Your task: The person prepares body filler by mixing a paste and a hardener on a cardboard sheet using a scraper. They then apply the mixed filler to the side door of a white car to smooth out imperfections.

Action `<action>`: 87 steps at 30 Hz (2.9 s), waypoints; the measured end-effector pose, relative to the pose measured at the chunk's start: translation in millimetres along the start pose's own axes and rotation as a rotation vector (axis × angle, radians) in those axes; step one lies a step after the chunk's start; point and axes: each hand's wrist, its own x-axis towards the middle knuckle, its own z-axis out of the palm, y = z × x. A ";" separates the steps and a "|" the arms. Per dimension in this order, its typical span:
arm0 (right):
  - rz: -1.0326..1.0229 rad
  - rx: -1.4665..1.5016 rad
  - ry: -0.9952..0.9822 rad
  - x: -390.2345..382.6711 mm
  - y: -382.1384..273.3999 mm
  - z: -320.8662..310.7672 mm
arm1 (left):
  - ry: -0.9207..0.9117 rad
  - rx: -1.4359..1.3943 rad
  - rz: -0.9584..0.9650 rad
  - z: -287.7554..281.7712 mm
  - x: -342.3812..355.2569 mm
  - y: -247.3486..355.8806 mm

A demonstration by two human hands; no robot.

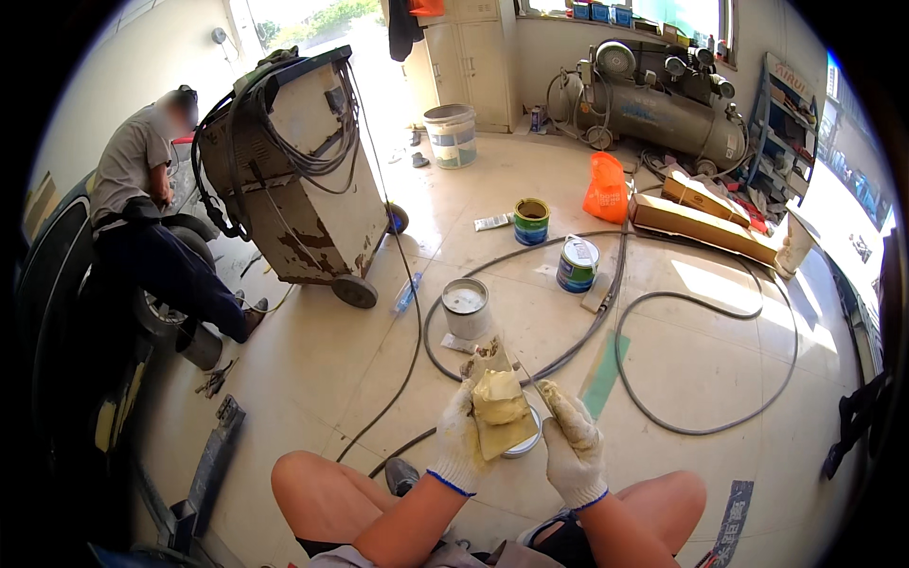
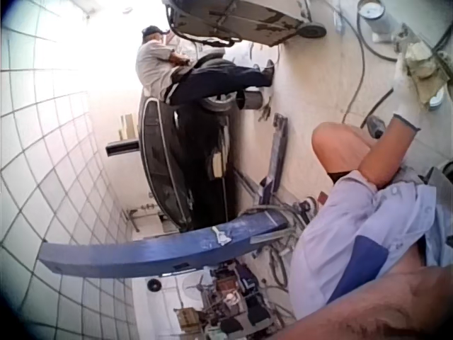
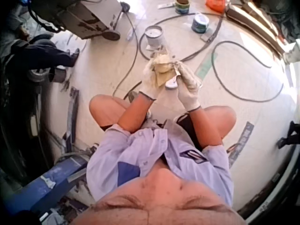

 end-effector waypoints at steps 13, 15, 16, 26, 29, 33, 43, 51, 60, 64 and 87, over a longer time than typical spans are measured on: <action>0.823 0.706 0.156 8.2 7.2 -11.6 | -0.160 -0.124 -0.041 -27.5 12.3 20.1; 1.034 1.014 0.044 5.9 7.5 -12.5 | -0.088 -0.099 -0.039 -39.8 13.0 16.5; 1.058 1.119 -0.039 1.4 14.4 -15.9 | -0.055 -0.084 -0.046 -40.8 15.4 12.2; 1.238 0.888 -0.266 -10.2 50.5 -23.6 | 0.059 0.118 -0.024 1.6 4.6 13.7; 1.291 0.610 -0.108 -2.5 50.6 -16.9 | 0.042 0.178 0.082 7.1 4.8 27.0; 1.133 0.681 0.274 0.1 55.5 -12.5 | 0.205 0.413 0.418 14.9 4.7 36.3; 0.989 0.715 0.011 1.9 20.7 1.3 | 0.096 0.635 0.710 -2.2 1.1 12.3; 1.059 0.713 0.005 12.1 12.3 1.2 | 0.065 0.799 0.643 -19.0 -12.6 -16.7; 1.057 0.725 -0.008 16.9 2.0 -8.4 | -0.011 0.997 0.594 -16.4 -12.3 -11.0; 1.057 0.742 -0.045 17.0 8.0 -9.2 | -0.007 1.056 0.598 -5.6 -14.8 -11.7; 0.817 0.745 0.202 34.5 -1.1 -70.0 | 0.008 1.274 0.584 3.5 -13.9 51.4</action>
